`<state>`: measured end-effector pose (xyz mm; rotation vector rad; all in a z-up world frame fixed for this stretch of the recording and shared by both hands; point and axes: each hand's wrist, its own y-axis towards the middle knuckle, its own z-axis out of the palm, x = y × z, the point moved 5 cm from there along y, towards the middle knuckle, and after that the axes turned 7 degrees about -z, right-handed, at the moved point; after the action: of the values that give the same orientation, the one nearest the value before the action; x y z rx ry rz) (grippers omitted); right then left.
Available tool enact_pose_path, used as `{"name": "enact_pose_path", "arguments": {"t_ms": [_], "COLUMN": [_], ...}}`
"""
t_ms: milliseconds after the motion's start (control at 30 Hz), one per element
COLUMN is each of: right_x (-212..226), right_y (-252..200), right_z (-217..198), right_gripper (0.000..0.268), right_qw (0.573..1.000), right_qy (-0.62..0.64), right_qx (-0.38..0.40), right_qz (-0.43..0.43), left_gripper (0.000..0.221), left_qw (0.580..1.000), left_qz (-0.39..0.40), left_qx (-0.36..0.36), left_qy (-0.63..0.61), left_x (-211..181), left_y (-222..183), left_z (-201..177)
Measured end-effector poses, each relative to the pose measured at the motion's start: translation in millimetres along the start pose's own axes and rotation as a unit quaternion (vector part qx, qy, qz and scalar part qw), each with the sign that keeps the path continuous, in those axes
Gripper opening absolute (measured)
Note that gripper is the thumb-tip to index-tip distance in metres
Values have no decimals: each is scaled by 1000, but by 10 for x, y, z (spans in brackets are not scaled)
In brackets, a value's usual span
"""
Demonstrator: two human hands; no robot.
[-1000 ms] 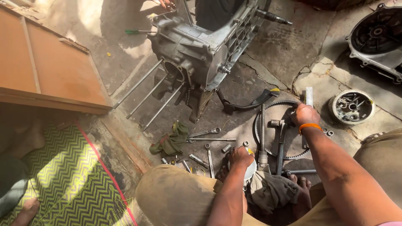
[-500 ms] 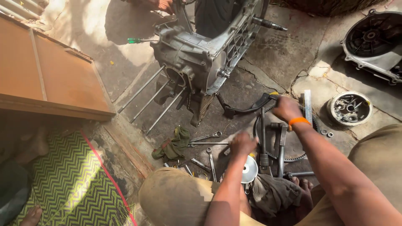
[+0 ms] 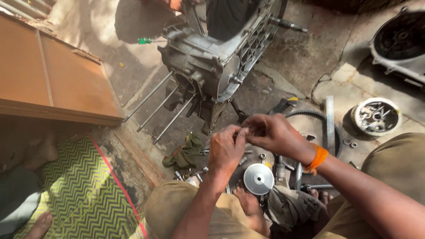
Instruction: Assembling and inspecting internal components of a motorcycle engine variator and drive system.
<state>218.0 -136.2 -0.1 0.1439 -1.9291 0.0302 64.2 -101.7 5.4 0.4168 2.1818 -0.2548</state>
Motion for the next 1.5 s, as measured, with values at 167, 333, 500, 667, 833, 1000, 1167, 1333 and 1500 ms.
{"name": "enact_pose_path", "arguments": {"t_ms": [167, 333, 500, 667, 833, 1000, 1167, 1333, 1500], "right_x": [192, 194, 108, 86, 55, 63, 91, -102, -515], "right_y": [-78, -64, -112, -157, -183, -185, -193, -179, -207], "right_z": [-58, -175, -215, -240, -242, -232, -222, -87, 102], "right_gripper": [44, 31, 32, 32, 31, 29, 32, 12, 25], "right_qw": [984, 985, 982, 981, 973, 976, 971, 986, 931], "right_qy": [-91, -30, -45, -22, -35, -40, -69, -13, 352], "right_qx": [-49, -79, -92, -110, -133, -129, -131, -100, -93], "right_qz": [-146, -153, -161, -161, -187, -174, -185, -132, 25], "left_gripper": [39, 33, 31, 27, 26, 26, 27, 28, 26], "left_qw": [996, 928, 910, 922, 915, 907, 909, 929, 941], "left_qz": [-90, -129, -114, -118, -122, -128, -130, -117, -122], "left_qx": [15, 120, 165, 167, 162, 170, 170, 139, 79], "left_qy": [22, -328, -362, -330, -348, -364, -358, -323, -304], "left_x": [251, 488, 289, 244, 269, 315, 280, 215, 217], "left_y": [47, 144, 75, 41, 23, 5, -9, -14, -1], "left_z": [122, 253, 144, 170, 196, 242, 210, 134, 56]}}
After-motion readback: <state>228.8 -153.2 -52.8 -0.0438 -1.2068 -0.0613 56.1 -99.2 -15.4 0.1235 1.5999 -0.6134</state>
